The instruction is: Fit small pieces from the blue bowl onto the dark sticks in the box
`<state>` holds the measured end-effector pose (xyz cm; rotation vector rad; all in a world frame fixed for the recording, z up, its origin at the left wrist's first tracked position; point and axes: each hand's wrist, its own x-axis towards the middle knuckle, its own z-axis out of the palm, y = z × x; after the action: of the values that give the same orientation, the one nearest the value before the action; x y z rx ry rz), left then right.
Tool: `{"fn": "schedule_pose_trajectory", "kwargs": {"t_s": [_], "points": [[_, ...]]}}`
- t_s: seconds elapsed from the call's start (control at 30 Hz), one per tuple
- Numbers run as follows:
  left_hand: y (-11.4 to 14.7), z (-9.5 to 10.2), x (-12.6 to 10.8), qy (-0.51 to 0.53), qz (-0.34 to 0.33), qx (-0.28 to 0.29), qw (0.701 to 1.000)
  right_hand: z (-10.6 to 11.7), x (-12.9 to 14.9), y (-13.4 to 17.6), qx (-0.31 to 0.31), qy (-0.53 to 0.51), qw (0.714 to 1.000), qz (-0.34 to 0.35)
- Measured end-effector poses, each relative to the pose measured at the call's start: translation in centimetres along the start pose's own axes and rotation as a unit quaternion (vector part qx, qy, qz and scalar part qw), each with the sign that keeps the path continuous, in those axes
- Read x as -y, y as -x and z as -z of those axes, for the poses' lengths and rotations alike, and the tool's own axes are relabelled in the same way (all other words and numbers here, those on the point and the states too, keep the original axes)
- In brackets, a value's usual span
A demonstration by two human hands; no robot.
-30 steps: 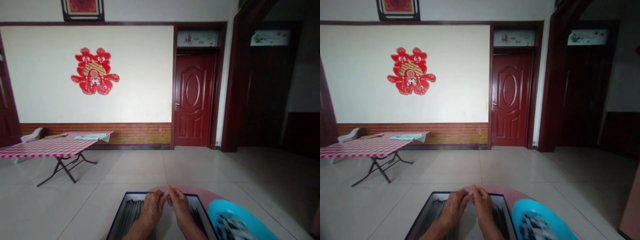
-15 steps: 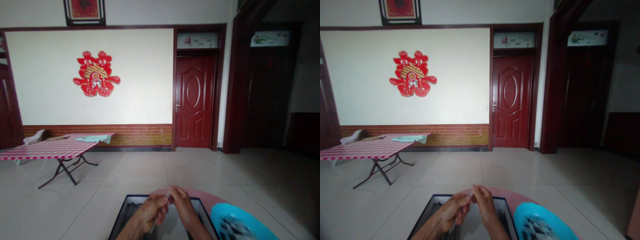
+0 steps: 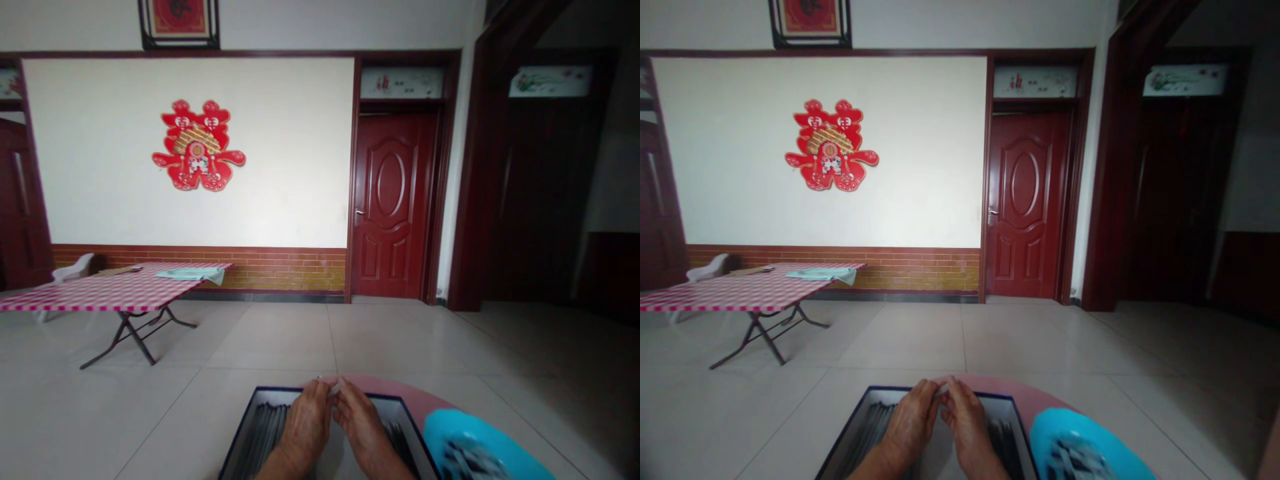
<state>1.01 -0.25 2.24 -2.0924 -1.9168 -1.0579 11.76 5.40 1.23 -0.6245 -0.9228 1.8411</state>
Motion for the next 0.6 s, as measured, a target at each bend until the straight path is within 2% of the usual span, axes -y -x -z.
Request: {"fn": "schedule_pose_trajectory", "kwargs": {"t_s": [0.13,0.2,0.27,0.33,0.37,0.4,0.43,0.5,0.53,0.57,0.6], "points": [[-0.2,0.5,-0.6,-0.074,0.028,0.021,0.997,0.1,0.0,0.1,-0.011,0.022,1.0,0.006],[-0.3,0.6,-0.8,-0.076,0.034,0.029,0.996,0.2,-0.1,0.0,-0.018,0.035,0.999,0.019],[-0.4,0.6,-0.9,-0.026,0.047,0.021,0.998,0.3,0.0,-0.3,-0.023,0.043,0.998,0.036],[-0.7,0.6,-1.1,0.091,0.08,0.023,0.992,0.4,0.5,-0.4,-0.011,0.053,0.997,0.054],[-0.8,0.7,-1.1,0.172,0.11,0.037,0.978,0.3,0.8,-0.4,0.005,0.06,0.996,0.063],[-1.0,0.9,-1.0,0.262,0.146,0.062,0.952,0.3,1.3,-0.3,0.028,0.065,0.995,0.07],[-1.1,1.1,-0.9,0.353,0.185,0.099,0.912,0.1,1.8,-0.2,0.058,0.069,0.993,0.076],[-1.3,1.6,-0.7,0.504,0.244,0.17,0.811,-0.2,2.8,0.1,0.126,0.07,0.986,0.083],[-1.3,1.7,-0.5,0.553,0.255,0.191,0.77,-0.4,3.2,0.2,0.154,0.067,0.982,0.082],[-1.3,1.8,-0.4,0.581,0.256,0.2,0.746,-0.5,3.4,0.3,0.174,0.062,0.98,0.077],[-1.3,1.8,-0.3,0.59,0.251,0.199,0.741,-0.5,3.5,0.3,0.184,0.054,0.979,0.069]]}}
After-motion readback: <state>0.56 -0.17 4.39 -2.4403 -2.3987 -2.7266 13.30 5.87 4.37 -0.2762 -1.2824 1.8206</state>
